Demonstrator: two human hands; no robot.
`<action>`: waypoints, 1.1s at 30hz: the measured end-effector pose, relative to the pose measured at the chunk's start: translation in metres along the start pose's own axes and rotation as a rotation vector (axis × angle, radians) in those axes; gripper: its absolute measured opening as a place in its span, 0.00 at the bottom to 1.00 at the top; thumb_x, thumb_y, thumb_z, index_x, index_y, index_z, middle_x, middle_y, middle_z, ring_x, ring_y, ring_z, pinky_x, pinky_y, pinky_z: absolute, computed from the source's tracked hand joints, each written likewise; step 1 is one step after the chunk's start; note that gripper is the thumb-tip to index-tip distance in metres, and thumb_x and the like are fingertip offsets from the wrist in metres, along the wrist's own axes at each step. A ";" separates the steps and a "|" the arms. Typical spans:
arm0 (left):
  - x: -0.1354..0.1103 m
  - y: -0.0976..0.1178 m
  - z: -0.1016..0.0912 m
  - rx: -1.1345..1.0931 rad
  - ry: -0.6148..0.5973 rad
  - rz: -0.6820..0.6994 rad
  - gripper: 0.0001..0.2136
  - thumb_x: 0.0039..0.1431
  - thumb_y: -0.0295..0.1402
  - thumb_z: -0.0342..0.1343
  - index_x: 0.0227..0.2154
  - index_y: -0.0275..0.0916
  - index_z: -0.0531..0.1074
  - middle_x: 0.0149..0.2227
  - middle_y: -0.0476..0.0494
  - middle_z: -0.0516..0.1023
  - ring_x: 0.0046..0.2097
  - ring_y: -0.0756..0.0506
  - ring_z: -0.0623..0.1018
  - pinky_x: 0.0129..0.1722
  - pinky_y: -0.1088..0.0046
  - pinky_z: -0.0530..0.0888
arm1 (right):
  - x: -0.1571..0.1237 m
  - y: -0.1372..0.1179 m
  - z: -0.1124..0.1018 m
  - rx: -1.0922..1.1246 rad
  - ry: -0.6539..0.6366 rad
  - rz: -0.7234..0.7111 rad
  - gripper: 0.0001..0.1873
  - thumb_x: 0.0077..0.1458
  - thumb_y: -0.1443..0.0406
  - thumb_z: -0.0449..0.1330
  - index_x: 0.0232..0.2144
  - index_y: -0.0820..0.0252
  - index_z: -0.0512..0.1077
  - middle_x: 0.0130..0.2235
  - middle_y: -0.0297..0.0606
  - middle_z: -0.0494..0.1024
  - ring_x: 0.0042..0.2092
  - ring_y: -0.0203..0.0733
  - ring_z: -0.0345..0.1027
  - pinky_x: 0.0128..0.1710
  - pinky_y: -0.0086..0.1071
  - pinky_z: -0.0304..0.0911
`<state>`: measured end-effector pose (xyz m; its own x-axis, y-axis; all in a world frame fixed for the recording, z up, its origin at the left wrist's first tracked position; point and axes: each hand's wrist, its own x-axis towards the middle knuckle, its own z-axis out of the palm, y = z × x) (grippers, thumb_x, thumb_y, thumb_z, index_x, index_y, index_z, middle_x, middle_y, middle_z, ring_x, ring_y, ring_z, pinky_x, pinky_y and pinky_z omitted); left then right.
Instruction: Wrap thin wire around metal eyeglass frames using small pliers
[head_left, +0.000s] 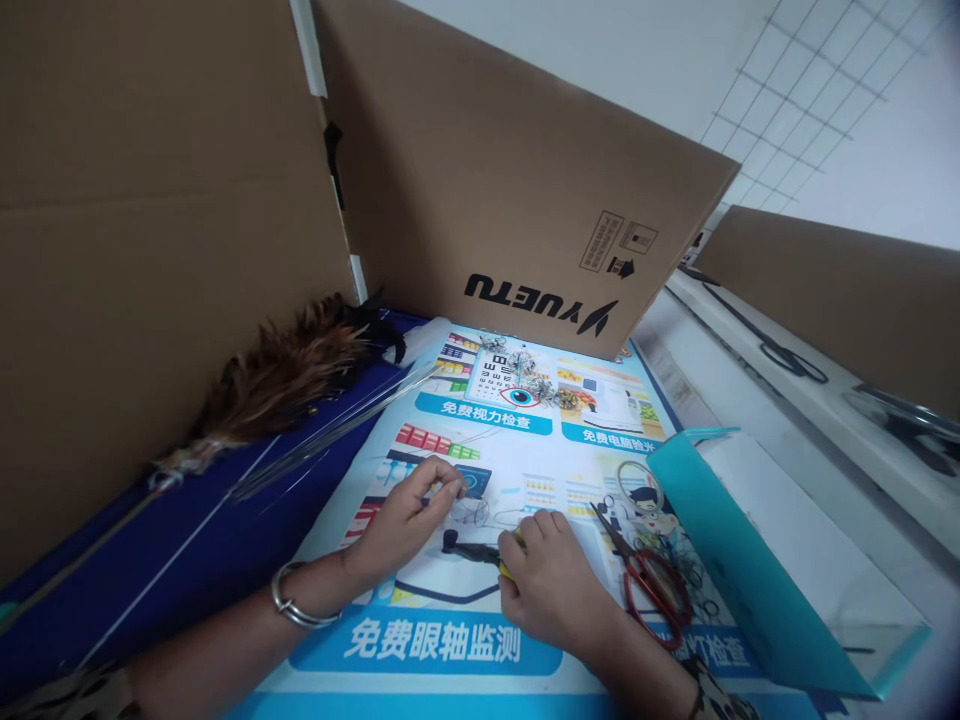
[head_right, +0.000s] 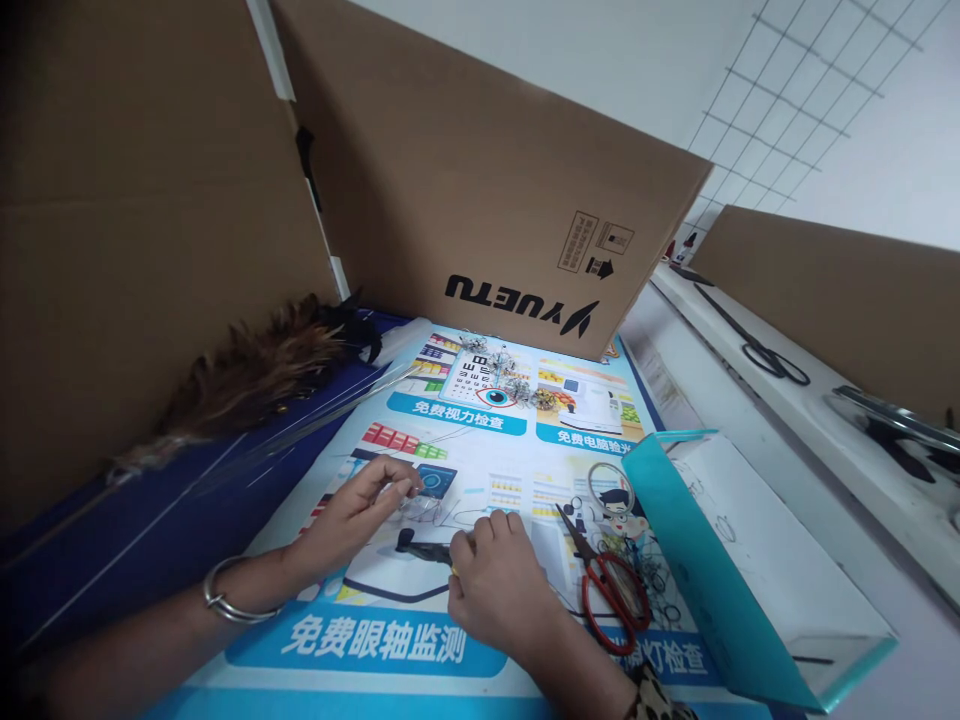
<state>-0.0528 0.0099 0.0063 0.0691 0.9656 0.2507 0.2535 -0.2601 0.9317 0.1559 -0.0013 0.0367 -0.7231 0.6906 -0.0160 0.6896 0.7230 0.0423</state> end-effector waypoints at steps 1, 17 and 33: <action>0.000 0.000 0.000 0.000 -0.001 -0.003 0.06 0.62 0.32 0.44 0.33 0.38 0.64 0.34 0.46 0.70 0.38 0.47 0.70 0.39 0.72 0.66 | 0.000 0.001 0.001 -0.004 0.000 -0.006 0.10 0.50 0.62 0.54 0.35 0.62 0.66 0.34 0.44 0.67 0.39 0.47 0.55 0.38 0.39 0.49; 0.002 -0.004 0.001 0.002 0.020 0.064 0.05 0.59 0.31 0.47 0.33 0.38 0.67 0.36 0.44 0.71 0.41 0.46 0.70 0.42 0.70 0.66 | 0.005 0.012 0.022 -0.042 0.093 0.046 0.10 0.52 0.62 0.53 0.34 0.63 0.67 0.34 0.44 0.68 0.39 0.48 0.57 0.39 0.40 0.52; 0.002 -0.004 0.000 0.097 0.054 0.077 0.06 0.58 0.32 0.49 0.29 0.38 0.68 0.30 0.48 0.70 0.34 0.48 0.70 0.36 0.72 0.66 | 0.001 0.026 0.024 0.151 0.192 0.322 0.07 0.51 0.66 0.52 0.34 0.63 0.65 0.36 0.42 0.68 0.37 0.43 0.61 0.32 0.31 0.55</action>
<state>-0.0539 0.0131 0.0027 0.0399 0.9409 0.3364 0.3416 -0.3293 0.8803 0.1743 0.0189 0.0143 -0.4534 0.8765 0.1620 0.8700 0.4747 -0.1333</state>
